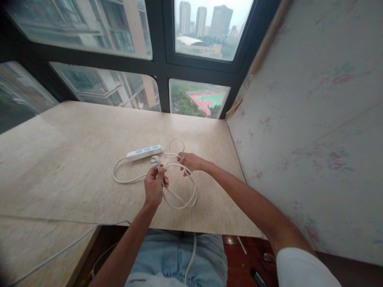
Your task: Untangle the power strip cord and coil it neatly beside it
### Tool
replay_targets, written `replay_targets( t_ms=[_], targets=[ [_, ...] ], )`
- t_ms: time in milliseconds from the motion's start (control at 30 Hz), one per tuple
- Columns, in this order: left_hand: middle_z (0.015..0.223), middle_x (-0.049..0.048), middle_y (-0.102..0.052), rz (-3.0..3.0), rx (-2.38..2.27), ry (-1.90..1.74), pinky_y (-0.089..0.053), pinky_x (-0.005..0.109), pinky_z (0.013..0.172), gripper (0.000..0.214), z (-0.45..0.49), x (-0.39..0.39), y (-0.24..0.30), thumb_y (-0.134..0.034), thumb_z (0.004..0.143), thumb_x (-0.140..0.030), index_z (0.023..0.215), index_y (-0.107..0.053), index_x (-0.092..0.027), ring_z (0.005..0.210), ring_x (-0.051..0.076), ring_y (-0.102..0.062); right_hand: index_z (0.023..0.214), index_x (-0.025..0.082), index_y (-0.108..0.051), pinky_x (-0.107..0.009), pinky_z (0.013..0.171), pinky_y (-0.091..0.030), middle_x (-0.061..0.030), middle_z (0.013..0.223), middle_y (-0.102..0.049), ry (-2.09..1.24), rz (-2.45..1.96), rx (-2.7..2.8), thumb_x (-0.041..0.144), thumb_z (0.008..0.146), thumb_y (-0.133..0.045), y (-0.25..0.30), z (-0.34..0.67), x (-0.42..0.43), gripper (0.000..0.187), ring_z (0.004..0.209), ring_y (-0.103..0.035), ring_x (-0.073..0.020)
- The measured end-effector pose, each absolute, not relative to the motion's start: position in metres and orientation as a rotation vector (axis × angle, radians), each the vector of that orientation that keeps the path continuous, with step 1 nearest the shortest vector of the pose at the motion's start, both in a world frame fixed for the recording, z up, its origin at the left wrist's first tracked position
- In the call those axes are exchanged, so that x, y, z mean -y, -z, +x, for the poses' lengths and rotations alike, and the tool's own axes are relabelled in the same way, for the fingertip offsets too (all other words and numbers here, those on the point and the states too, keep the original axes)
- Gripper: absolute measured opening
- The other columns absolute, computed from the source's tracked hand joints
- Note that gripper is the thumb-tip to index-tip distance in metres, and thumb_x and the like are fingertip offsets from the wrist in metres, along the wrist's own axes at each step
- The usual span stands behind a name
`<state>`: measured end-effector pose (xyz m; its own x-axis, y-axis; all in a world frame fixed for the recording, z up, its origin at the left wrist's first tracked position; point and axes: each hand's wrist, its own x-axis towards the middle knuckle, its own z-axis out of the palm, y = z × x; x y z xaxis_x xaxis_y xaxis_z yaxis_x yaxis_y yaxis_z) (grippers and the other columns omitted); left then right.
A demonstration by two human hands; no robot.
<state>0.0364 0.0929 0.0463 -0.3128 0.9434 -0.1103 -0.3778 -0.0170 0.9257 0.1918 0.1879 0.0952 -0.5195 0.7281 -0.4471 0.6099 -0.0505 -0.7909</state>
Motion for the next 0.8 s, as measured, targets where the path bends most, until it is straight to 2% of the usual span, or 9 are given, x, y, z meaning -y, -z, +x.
replay_targets(
  t_ms=[133, 267, 333, 433, 600, 700, 800],
  targets=[
    [0.078, 0.0005, -0.053, 0.768, -1.069, -1.503, -0.034, 0.019, 0.035, 0.05, 0.043, -0.108, -0.055, -0.069, 0.074, -0.05, 0.101, -0.054, -0.011, 0.044, 0.006, -0.048, 0.092, 0.015, -0.046, -0.025, 0.041, -0.049, -0.0063, 0.086, -0.061, -1.532, -1.475, 1.86, 0.012, 0.09, -0.038, -0.081, 0.216, -0.182, 0.009, 0.047, -0.061, -0.0148],
    [0.081, 0.0014, -0.054, 0.76, -0.987, -1.449, -0.026, 0.017, 0.032, 0.053, 0.051, -0.113, -0.056, -0.072, 0.071, -0.051, 0.102, -0.055, -0.011, 0.04, 0.003, -0.042, 0.107, 0.016, -0.046, -0.031, 0.049, -0.054, -0.0053, 0.086, -0.062, -1.616, -1.458, 1.423, 0.012, 0.089, -0.04, -0.061, 0.231, -0.173, 0.019, 0.053, -0.062, -0.0157],
    [0.082, 0.0016, -0.055, 0.747, -0.965, -1.43, -0.021, 0.016, 0.032, 0.054, 0.054, -0.115, -0.055, -0.072, 0.07, -0.052, 0.102, -0.055, -0.011, 0.039, 0.002, -0.039, 0.114, 0.015, -0.045, -0.028, 0.052, -0.054, -0.0063, 0.086, -0.063, -1.64, -1.443, 1.179, 0.016, 0.091, -0.043, -0.05, 0.237, -0.165, 0.022, 0.054, -0.062, -0.0134],
    [0.081, 0.0015, -0.055, 0.714, -0.958, -1.423, -0.019, 0.015, 0.033, 0.056, 0.056, -0.116, -0.054, -0.074, 0.068, -0.052, 0.101, -0.056, -0.011, 0.038, 0.0, -0.036, 0.111, 0.011, -0.05, -0.02, 0.056, -0.051, -0.0103, 0.091, -0.065, -1.728, -1.34, 0.922, 0.025, 0.093, -0.05, -0.035, 0.246, -0.153, 0.023, 0.058, -0.059, -0.0086],
    [0.078, 0.0001, -0.054, 0.65, -0.966, -1.416, -0.018, 0.015, 0.034, 0.059, 0.056, -0.117, -0.055, -0.077, 0.063, -0.052, 0.1, -0.055, -0.011, 0.038, -0.001, -0.034, 0.107, 0.01, -0.058, -0.02, 0.069, -0.052, -0.012, 0.1, -0.066, -1.898, -1.138, 0.915, 0.026, 0.074, -0.075, -0.025, 0.259, -0.135, 0.041, 0.073, -0.063, -0.0099],
    [0.079, 0.0, -0.054, 0.645, -0.964, -1.404, -0.017, 0.015, 0.034, 0.06, 0.057, -0.118, -0.057, -0.077, 0.063, -0.052, 0.101, -0.056, -0.012, 0.038, -0.001, -0.034, 0.109, 0.01, -0.058, -0.024, 0.07, -0.053, -0.012, 0.097, -0.066, -1.891, -1.165, 0.975, 0.031, 0.071, -0.077, -0.026, 0.263, -0.129, 0.048, 0.073, -0.065, -0.0122],
    [0.078, 0.0, -0.054, 0.64, -0.96, -1.397, -0.017, 0.015, 0.035, 0.058, 0.057, -0.119, -0.059, -0.078, 0.063, -0.051, 0.101, -0.056, -0.012, 0.039, -0.001, -0.034, 0.109, 0.013, -0.057, -0.031, 0.073, -0.056, -0.0126, 0.104, -0.065, -1.852, -1.232, 1.015, 0.035, 0.072, -0.075, -0.028, 0.264, -0.129, 0.046, 0.077, -0.068, -0.0176]
  ],
)
